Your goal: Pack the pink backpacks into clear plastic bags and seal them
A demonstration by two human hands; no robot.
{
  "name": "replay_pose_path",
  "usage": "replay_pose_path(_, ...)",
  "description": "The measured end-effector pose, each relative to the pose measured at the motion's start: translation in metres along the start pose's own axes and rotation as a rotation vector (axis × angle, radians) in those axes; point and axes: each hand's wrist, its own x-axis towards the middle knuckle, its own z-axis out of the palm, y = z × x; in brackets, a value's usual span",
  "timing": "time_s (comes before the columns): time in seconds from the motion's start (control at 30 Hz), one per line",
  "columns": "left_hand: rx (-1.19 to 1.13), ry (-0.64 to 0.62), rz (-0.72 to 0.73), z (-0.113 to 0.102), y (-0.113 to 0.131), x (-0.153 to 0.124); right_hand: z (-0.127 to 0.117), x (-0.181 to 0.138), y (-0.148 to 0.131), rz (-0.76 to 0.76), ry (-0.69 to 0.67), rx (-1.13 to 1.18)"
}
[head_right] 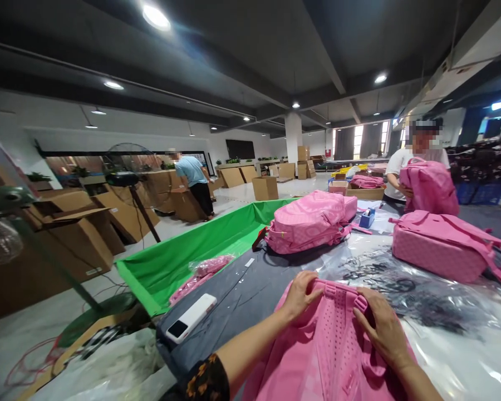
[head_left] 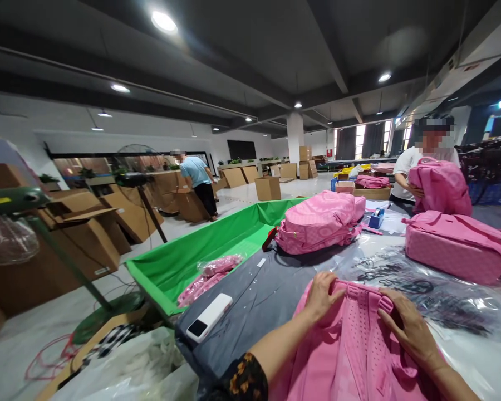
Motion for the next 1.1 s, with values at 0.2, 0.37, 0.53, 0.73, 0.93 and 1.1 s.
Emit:
replay_pose_path(0.2, 0.013, 0.149, 0.263, 0.005, -0.013, -0.073, -0.011, -0.053, -0.038, -0.165, -0.032, -0.268)
replay_pose_path(0.37, 0.195, -0.016, 0.387, 0.003, -0.023, -0.106, -0.028, -0.073, -0.041, -0.102, -0.201, -0.248)
replay_pose_path(0.53, 0.351, -0.392, 0.25, -0.003, -0.035, -0.088, -0.018, -0.044, -0.034, 0.084, -0.536, -0.281)
replay_pose_path(0.73, 0.298, -0.418, 0.011, 0.018, -0.055, -0.018, 0.016, -0.002, -0.009, 0.2, -0.733, -0.358)
replay_pose_path(0.93, 0.168, -0.386, -0.148, 0.012, -0.046, 0.009, 0.031, 0.029, 0.009, 0.363, -0.767, -0.401)
replay_pose_path(1.1, 0.133, -0.455, -0.16, 0.018, -0.003, -0.015, 0.041, 0.022, 0.004, 0.401, -0.7, -0.379)
